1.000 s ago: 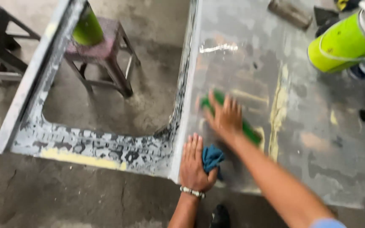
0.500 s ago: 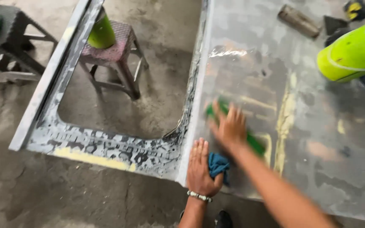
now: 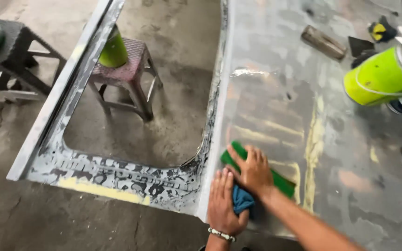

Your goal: The person scrubs a large, flat, metallic surface with a green sponge and a blue cloth. They repeatedly wipe the surface, occasionally dipping the cloth into a bucket of water to rinse it before continuing to clean the area.

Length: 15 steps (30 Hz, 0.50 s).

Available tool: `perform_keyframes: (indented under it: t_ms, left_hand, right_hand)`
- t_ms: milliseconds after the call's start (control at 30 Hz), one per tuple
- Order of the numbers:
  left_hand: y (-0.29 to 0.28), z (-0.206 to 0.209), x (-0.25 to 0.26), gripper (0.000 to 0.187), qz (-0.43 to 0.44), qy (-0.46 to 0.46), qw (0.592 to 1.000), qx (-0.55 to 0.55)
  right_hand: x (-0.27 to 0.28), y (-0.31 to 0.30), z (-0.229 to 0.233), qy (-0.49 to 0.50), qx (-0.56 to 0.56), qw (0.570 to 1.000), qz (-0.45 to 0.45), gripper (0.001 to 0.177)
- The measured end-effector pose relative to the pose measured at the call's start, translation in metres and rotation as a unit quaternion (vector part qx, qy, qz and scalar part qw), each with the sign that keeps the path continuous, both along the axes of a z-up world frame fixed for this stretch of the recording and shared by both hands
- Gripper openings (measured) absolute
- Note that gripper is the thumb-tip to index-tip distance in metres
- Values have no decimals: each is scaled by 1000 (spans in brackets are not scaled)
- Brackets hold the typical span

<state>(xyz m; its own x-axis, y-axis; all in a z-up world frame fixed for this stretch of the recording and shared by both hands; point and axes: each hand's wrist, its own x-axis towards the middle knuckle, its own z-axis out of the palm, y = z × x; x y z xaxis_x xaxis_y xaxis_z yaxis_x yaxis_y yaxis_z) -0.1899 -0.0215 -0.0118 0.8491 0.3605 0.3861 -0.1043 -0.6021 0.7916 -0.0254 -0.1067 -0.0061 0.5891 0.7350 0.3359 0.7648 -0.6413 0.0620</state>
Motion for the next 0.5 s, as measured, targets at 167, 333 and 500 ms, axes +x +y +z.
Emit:
perform_keyframes:
  t_ms: [167, 333, 500]
  left_hand:
    - [-3, -4, -16, 93, -16, 36, 999, -1]
    - [0, 0, -4, 93, -7, 20, 1000, 6]
    - [-4, -2, -7, 94, -26, 69, 997, 10]
  right_hand:
    - [47, 24, 19, 117, -45, 985, -117, 62]
    - [-8, -12, -12, 47, -25, 998, -25, 66]
    - [70, 16, 21, 165, -54, 967, -188, 62]
